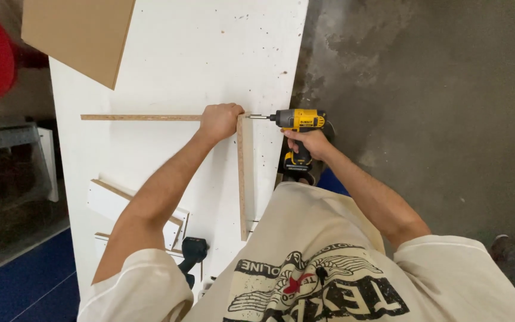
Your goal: Assembling wooden drawer components by aligning panels and fastening them with screws using a power drill.
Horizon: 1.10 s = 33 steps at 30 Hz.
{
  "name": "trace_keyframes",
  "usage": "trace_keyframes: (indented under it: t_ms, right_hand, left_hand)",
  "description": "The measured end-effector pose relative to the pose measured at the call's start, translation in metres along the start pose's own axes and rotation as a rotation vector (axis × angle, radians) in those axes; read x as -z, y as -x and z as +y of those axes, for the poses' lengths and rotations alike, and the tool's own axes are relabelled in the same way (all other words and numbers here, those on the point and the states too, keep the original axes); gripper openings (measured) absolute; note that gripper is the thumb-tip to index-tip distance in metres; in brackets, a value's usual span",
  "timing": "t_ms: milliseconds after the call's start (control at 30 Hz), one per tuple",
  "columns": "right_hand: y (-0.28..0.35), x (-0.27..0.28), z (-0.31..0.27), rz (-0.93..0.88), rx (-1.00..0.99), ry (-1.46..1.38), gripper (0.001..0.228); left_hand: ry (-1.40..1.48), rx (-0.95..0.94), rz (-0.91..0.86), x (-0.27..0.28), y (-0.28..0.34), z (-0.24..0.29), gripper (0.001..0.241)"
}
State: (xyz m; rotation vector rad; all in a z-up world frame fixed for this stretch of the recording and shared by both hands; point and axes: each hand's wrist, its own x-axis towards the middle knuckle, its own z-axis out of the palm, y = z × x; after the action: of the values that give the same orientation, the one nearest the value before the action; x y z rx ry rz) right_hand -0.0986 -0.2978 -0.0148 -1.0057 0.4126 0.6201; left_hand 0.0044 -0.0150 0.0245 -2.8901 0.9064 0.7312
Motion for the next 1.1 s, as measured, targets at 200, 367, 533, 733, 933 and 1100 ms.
trace_keyframes:
  t_ms: [200, 367, 533, 733, 933, 1100]
  right_hand:
    - [0.013, -0.003, 0.014, 0.103, 0.053, 0.337, 0.028]
    - [0.035, -0.006, 0.023, 0.133, 0.482, 0.467, 0.005]
    - [-0.001, 0.017, 0.010, 0.147, 0.882, 0.610, 0.010]
    - [-0.081, -0.028, -0.046, 0.103, 0.801, 0.594, 0.025]
    - [-0.135, -0.044, -0.047, 0.067, 0.898, 0.620, 0.036]
    - [-0.121, -0.050, -0.051, 0.164, 0.845, 0.710, 0.046]
  left_hand:
    - [0.012, 0.038, -0.061, 0.012, 0.001, 0.003, 0.026]
    - [0.029, 0.078, -0.107, 0.008, -0.003, -0.001, 0.027]
    - [0.091, 0.082, -0.157, 0.012, -0.001, 0.000, 0.030]
    - [0.250, 0.107, -0.099, 0.020, 0.000, -0.009, 0.031]
    - [0.404, 0.061, -0.112, 0.052, 0.012, -0.012, 0.035]
    - [0.189, 0.018, -0.175, 0.028, -0.002, -0.012, 0.042]
